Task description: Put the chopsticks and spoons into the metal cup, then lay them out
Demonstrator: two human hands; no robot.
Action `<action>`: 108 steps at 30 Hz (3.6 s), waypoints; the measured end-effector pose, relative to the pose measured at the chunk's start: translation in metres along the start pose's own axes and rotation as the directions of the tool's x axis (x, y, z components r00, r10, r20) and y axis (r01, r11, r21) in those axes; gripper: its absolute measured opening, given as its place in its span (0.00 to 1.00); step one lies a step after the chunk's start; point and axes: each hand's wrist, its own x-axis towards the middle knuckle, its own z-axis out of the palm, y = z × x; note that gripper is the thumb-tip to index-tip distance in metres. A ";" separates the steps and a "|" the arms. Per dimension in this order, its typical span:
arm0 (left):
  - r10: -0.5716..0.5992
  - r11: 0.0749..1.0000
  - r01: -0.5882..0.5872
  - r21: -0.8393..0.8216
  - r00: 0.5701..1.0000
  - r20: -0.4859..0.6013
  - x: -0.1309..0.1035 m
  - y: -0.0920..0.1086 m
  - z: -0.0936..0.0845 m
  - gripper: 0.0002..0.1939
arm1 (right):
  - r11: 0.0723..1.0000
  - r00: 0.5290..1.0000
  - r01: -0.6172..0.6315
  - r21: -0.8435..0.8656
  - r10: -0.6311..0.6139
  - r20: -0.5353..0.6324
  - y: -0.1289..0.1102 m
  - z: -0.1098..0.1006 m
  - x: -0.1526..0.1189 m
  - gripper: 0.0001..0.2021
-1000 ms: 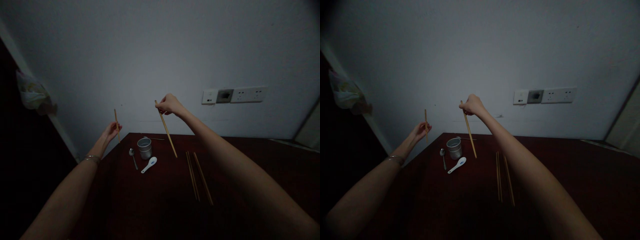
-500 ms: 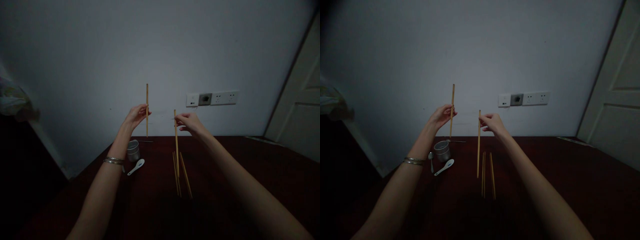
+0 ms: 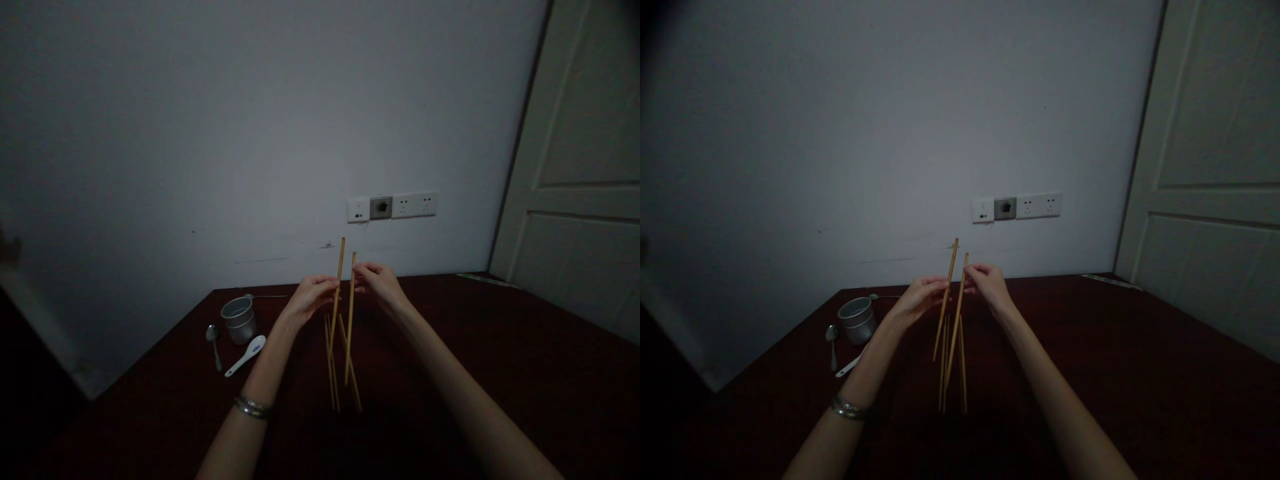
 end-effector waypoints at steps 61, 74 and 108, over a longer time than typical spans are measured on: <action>-0.162 0.974 0.156 0.167 0.987 0.021 0.013 -0.060 0.007 0.03 | 0.992 0.995 -0.085 -0.093 0.079 -0.068 0.048 -0.015 0.019 0.12; -0.238 0.970 0.241 -0.018 0.942 -0.237 0.020 -0.077 -0.061 0.11 | 0.930 0.952 -0.303 -0.209 0.287 -0.104 0.110 -0.057 0.033 0.06; -0.316 0.939 0.344 0.002 0.865 -0.389 0.022 -0.113 -0.095 0.04 | 0.154 0.990 0.015 -0.988 0.135 0.037 0.124 -0.037 0.012 0.11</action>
